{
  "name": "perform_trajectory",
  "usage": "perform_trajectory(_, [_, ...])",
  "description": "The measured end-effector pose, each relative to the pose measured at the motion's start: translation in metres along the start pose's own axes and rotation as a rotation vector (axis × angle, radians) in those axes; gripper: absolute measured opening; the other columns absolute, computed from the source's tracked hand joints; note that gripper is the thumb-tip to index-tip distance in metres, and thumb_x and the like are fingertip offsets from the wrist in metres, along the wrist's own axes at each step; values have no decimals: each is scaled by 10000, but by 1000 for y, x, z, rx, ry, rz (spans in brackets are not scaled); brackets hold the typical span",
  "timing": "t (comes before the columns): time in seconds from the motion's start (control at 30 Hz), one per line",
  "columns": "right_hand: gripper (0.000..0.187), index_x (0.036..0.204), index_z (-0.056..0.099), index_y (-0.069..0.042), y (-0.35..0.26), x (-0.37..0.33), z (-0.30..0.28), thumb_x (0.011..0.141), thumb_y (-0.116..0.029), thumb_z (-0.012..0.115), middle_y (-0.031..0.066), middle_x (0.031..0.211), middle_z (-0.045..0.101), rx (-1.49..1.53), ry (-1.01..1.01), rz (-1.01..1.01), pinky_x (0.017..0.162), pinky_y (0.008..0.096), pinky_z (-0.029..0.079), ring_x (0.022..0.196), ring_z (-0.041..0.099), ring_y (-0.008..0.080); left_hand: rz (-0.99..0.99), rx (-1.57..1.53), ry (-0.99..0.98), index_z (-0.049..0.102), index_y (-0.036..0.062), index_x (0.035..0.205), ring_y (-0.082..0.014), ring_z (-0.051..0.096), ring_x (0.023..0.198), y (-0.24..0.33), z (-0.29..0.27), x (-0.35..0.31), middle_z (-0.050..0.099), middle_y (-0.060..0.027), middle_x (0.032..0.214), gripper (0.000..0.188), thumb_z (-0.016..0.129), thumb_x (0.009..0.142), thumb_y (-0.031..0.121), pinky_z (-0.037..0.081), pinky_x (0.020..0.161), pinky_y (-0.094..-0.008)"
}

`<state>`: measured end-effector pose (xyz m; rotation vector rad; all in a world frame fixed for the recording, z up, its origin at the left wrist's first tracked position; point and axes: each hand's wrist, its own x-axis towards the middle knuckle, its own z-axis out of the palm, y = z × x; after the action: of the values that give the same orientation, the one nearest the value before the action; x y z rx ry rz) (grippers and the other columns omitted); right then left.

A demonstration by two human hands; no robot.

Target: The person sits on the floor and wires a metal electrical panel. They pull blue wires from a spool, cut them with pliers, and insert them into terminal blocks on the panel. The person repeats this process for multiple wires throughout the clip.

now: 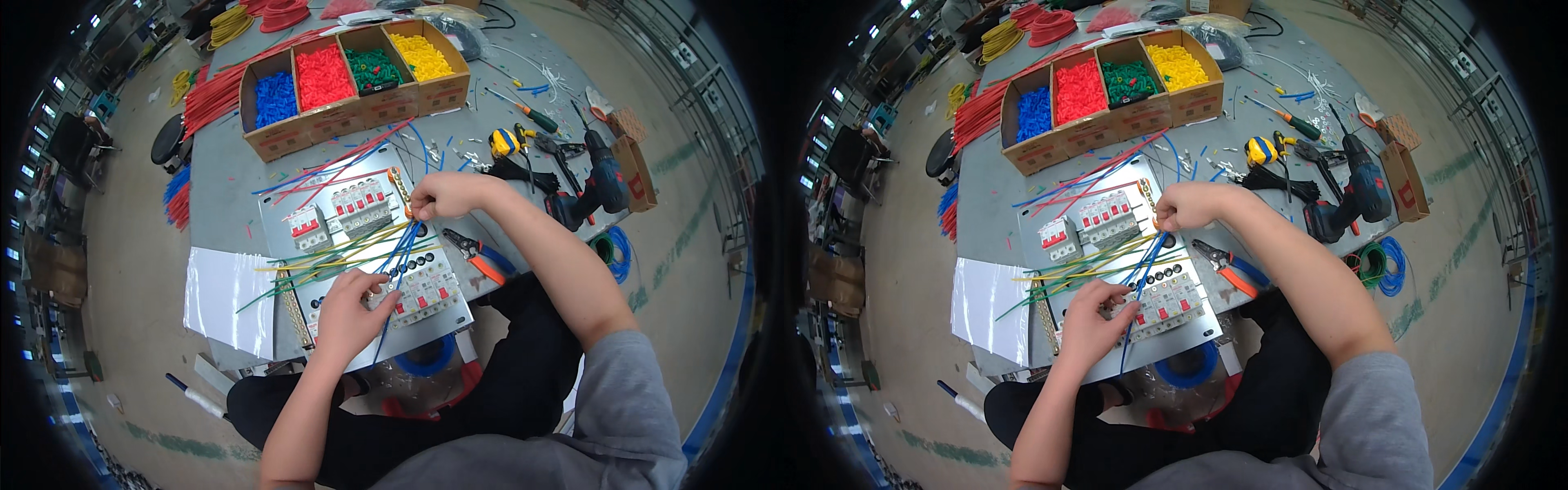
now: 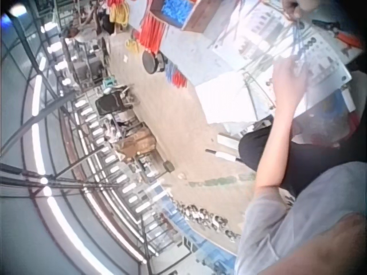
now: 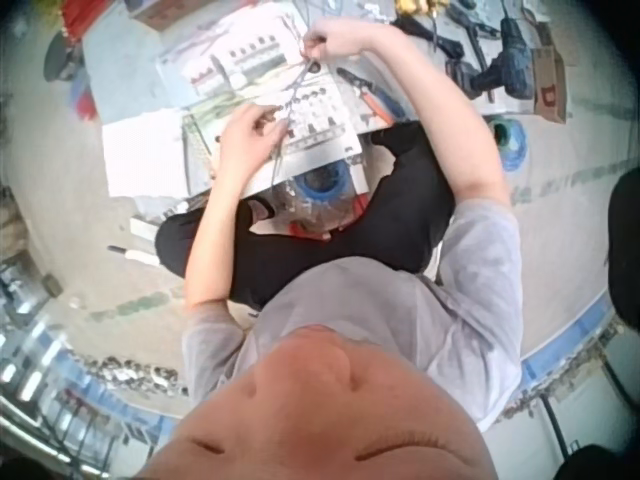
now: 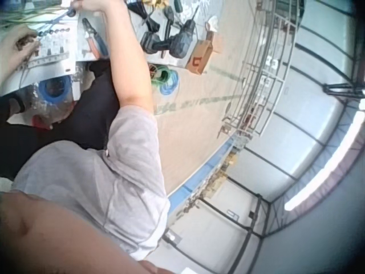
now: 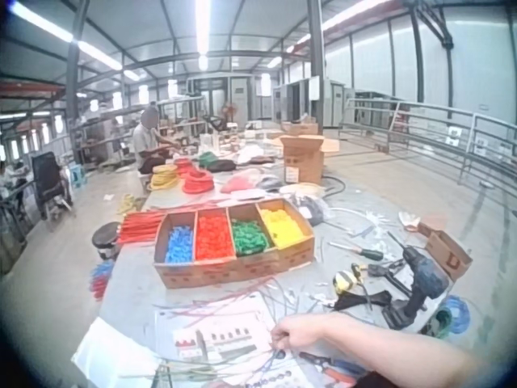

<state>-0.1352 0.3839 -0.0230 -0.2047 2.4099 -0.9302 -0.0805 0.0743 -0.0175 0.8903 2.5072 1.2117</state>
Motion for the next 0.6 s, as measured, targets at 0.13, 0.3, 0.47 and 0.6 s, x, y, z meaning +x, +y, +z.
perform_trajectory(0.13, [182, 1044, 752, -31, 14, 4, 5, 930, -171, 729, 95, 920, 765, 68, 69, -48, 792, 365, 533, 861, 708, 223, -117, -111, -90, 764, 19, 1012, -163, 607, 738, 2, 5, 8, 667, -52, 817, 177, 778, 851, 91, 502, 679, -311])
perform_trajectory(0.3, [181, 1053, 756, -36, 13, 2, 9, 929, -165, 731, 96, 920, 771, 72, 73, 3, 792, 368, 537, 857, 715, 223, -139, -125, -57, 713, 1, 1129, -164, 573, 697, 9, 13, 10, 656, -53, 827, 295, 712, 836, 32, 510, 684, -309])
perform_trajectory(0.47, [161, 1048, 764, -52, 9, -1, 13, 920, -146, 736, 108, 936, 778, 60, 88, 14, 820, 384, 545, 900, 733, 249, -191, -172, -121, 694, -9, 1063, -161, 579, 684, 7, 11, 18, 641, -68, 796, 242, 707, 824, 21, 517, 691, -308])
perform_trajectory(0.6, [145, 1023, 769, -55, 10, 1, 16, 908, -139, 742, 118, 934, 774, 71, 93, 29, 839, 391, 548, 915, 735, 270, -274, -179, -162, 646, 3, 933, -221, 604, 753, 1, 12, 19, 617, -93, 795, 166, 725, 804, 71, 519, 697, -354])
